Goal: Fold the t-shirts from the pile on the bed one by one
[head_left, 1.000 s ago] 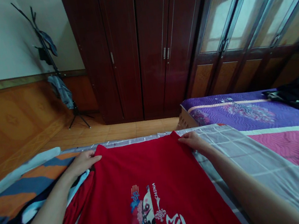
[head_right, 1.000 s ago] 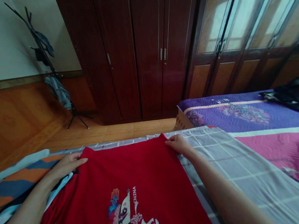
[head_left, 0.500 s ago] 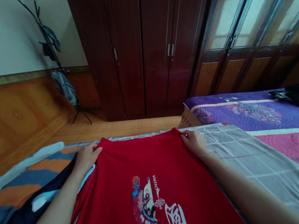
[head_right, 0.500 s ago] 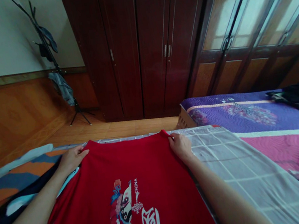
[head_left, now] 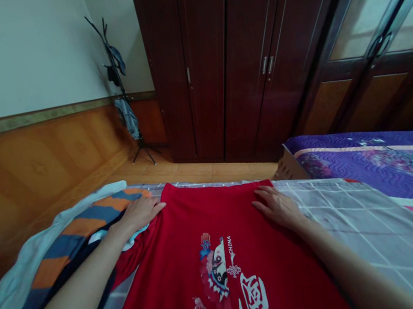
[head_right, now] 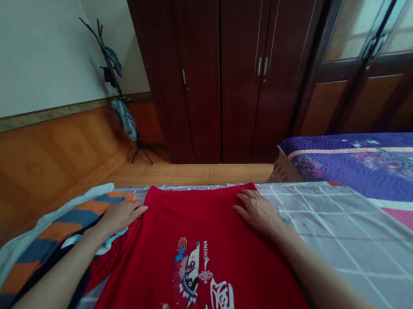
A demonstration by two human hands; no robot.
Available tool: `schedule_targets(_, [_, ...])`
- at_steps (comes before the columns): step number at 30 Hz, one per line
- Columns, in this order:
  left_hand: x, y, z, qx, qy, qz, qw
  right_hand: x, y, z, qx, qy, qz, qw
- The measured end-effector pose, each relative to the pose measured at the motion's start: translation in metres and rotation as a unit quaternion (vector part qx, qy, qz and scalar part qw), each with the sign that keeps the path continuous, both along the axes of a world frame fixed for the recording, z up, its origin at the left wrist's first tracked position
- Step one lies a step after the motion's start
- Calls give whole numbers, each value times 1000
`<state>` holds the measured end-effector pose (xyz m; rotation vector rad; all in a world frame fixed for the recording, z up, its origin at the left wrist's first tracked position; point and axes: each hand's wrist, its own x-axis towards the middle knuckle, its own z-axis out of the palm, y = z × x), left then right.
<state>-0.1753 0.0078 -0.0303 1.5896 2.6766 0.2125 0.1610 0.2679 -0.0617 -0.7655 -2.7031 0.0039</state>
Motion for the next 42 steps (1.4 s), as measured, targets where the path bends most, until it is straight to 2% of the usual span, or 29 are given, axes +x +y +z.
schedule_targets(3, [2,-28,10,-48,21,-24,998,-3,3,-13,3,-13,15,1000])
schedule_targets(5, [5,-45,12,-70,39,-26,996,-2,6,-18,7,-17,14,1000])
schedule_targets(8, [17,-64,4,-66,69,-17,995,-2,8,-20,12,-12,15,1000])
schedule_targets(13, [42,-78,-11,-4,93,8,996,-3,11,-21,16,4,20,1000])
schedule_targets(16, [50,-81,-11,26,89,18,996,-4,14,-25,21,7,24,999])
schedule_targets(23, [60,-77,-6,84,24,-8,996,-4,20,-32,35,3,23,999])
schedule_targets(26, [57,-76,-8,78,38,1,996,-4,22,-34,33,-2,22,999])
schedule_targets(33, [52,-74,-13,77,83,64,991,-4,25,-36,32,4,26,999])
schedule_targets(39, [56,-73,-16,52,121,40,990,-6,20,-28,13,-16,44,999])
schedule_targets(42, [57,-72,-16,47,135,61,988,-3,20,-25,14,-40,17,999])
